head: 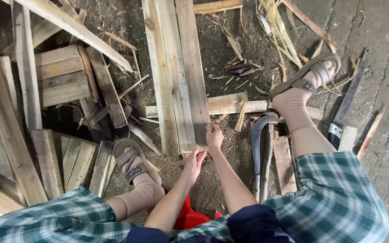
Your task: The person sits on the ground and hammers nails into a wooden plank. They retrieve nails from a small bowl, position them on the wood, and strike them with a hammer to secure the plank.
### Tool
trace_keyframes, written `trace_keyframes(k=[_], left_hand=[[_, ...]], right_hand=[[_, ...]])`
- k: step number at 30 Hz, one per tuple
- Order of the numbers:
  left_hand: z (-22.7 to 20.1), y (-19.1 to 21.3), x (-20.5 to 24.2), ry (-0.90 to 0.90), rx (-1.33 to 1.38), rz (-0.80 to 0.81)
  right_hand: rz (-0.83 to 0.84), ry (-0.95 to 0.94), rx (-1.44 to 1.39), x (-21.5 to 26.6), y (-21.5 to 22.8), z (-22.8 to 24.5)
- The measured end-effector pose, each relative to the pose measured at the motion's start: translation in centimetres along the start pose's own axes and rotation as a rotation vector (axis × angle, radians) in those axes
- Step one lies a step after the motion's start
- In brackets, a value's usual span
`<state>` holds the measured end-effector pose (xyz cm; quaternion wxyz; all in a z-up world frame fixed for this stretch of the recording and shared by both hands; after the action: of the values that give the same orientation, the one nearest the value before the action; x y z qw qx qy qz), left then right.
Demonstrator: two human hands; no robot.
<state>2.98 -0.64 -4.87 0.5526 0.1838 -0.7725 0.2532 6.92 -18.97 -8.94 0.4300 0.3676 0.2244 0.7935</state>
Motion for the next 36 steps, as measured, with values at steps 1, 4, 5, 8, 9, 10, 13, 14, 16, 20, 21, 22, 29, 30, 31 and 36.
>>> trace_keyframes(k=[1, 4, 5, 8, 9, 10, 13, 14, 16, 20, 21, 22, 29, 30, 31, 36], left_hand=[[-0.1, -0.3, 0.2, -0.004, 0.001, 0.008], [-0.3, -0.4, 0.4, -0.003, 0.005, 0.007], [-0.2, -0.4, 0.3, 0.010, 0.009, 0.016], [0.1, -0.4, -0.5, 0.028, 0.018, 0.038], [0.3, -0.3, -0.8, 0.034, 0.025, 0.049], [0.1, -0.4, -0.5, 0.030, 0.028, 0.050], [-0.1, -0.1, -0.2, 0.043, 0.023, 0.050], [0.1, -0.1, -0.4, 0.047, 0.025, 0.053], [0.4, 0.1, -0.6, 0.054, 0.028, 0.055], [0.6, 0.2, -1.1, 0.064, 0.023, 0.050], [0.7, 0.1, -1.4, 0.063, 0.024, 0.054], [0.6, 0.1, -1.0, 0.064, 0.022, 0.054], [0.2, -0.1, 0.2, 0.062, 0.011, 0.041], [0.3, -0.1, 0.3, 0.066, 0.003, 0.032], [0.5, 0.0, -0.1, 0.068, 0.000, 0.034], [1.1, 0.4, -1.7, 0.052, -0.011, 0.022]], right_hand=[[-0.004, 0.006, -0.005, 0.2, 0.5, 0.7], [0.026, -0.023, 0.033, 1.0, 1.2, 1.6], [0.029, -0.029, 0.043, 1.0, 1.2, 1.6], [0.026, -0.034, 0.046, 1.0, 1.5, 1.9], [0.021, -0.033, 0.042, 1.0, 1.7, 1.9], [0.023, -0.029, 0.039, 1.0, 1.7, 2.1], [0.018, -0.051, 0.041, 1.0, 1.4, 1.9], [0.019, -0.056, 0.040, 1.0, 1.4, 1.7], [0.020, -0.062, 0.041, 0.8, 1.3, 1.4], [0.018, -0.075, 0.038, 0.5, 1.0, 1.0], [0.013, -0.077, 0.039, 0.5, 1.1, 1.0], [0.012, -0.079, 0.039, 0.3, 0.9, 0.7], [0.070, -0.081, -0.002, 0.3, 1.3, 0.6], [0.082, -0.073, -0.013, 0.2, 1.5, 0.5], [0.079, -0.074, -0.014, 0.4, 1.8, 0.3], [0.047, -0.158, -0.097, 0.5, 3.6, -1.0]])
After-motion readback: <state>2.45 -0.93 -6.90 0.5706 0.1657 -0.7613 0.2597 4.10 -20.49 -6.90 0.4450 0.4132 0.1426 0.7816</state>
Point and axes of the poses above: each hand's wrist, its own x-axis away from the middle knuckle, its own y-axis out of the back of the hand, z = x × y, the point moved 7 cm from there along -x, towards the middle knuckle, and after that the axes turned 5 degrees about -z, right-handed, at the moved point
